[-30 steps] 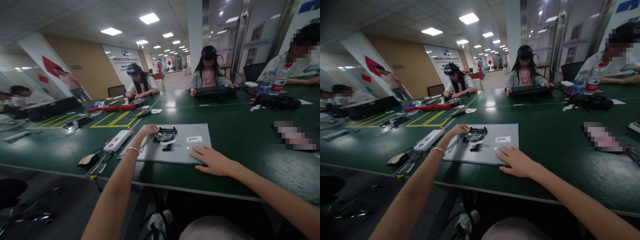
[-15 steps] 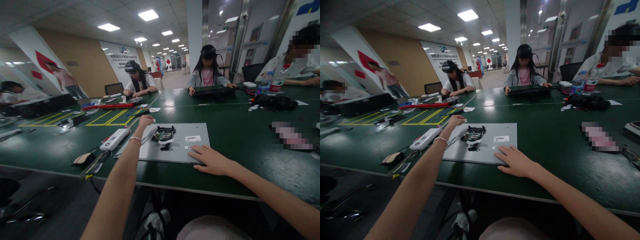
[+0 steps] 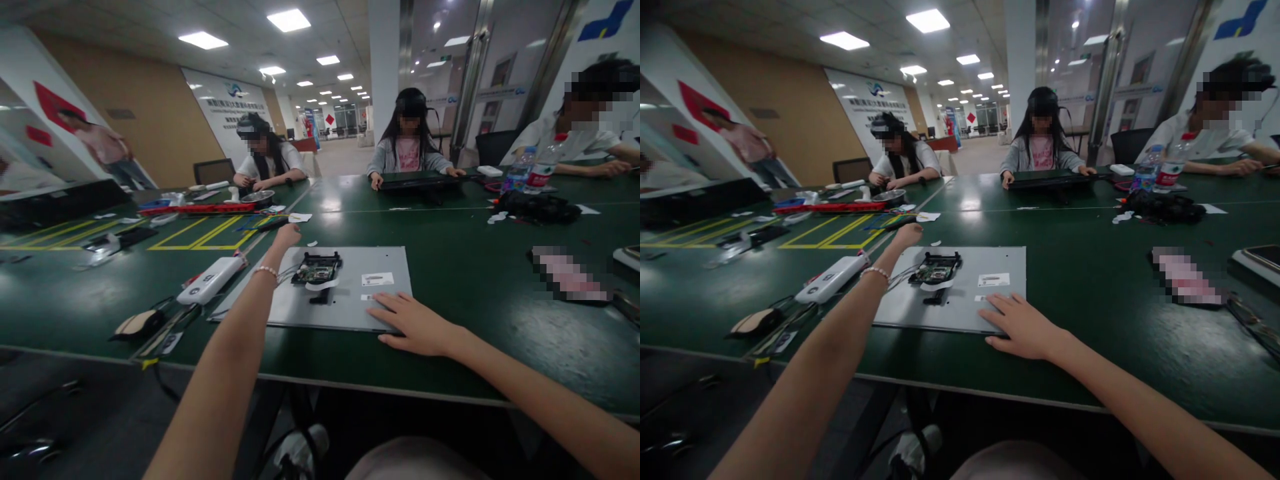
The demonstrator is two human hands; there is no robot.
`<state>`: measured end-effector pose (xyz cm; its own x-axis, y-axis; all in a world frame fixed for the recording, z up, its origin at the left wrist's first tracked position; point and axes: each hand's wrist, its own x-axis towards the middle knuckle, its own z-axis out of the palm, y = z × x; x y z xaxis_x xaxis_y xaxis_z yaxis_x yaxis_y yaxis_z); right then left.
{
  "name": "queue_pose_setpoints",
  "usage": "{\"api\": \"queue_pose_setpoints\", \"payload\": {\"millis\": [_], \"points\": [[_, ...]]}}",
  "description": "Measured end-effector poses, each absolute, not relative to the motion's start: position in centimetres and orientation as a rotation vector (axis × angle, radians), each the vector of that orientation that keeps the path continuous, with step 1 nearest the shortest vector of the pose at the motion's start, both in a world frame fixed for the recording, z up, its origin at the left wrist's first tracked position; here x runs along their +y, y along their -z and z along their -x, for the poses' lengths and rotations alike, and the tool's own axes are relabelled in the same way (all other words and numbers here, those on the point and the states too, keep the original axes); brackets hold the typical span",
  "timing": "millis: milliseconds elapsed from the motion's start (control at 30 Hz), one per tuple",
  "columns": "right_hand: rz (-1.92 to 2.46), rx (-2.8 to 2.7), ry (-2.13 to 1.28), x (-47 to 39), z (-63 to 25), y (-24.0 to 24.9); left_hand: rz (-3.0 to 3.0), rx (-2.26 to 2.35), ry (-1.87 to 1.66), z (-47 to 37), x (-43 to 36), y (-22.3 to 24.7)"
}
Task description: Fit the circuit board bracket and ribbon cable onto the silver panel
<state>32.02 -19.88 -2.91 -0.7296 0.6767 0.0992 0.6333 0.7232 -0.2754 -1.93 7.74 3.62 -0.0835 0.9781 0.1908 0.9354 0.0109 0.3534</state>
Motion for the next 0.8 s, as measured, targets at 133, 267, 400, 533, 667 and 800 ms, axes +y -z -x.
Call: {"api": "queue_pose_setpoints", "payload": {"millis": [133,267,400,533,667,800], "points": [[1.049,-2.723,-0.361,-19.9,-32.1,3.3,-2.013,1.999,-0.242,2.4,4.4,-4.7],[1.055,-2.715,-0.370,-20.1,-32.1,3.5,-1.893,1.931,0.201,2.4,-0.8,-4.8],[1.064,-2.716,-0.363,-20.4,-31.9,3.3,-2.124,2.029,0.193,2.2,-4.9,-4.3],[1.066,-2.729,-0.347,-20.5,-31.8,3.0,-2.307,2.101,0.031,1.3,-6.8,-3.7],[1.064,-2.737,-0.328,-20.6,-31.7,3.0,-2.159,1.982,0.211,0.2,-7.9,-3.4],[1.074,-2.729,-0.326,-20.5,-31.8,3.1,-2.212,2.123,0.210,-1.1,-9.0,-3.7]]}}
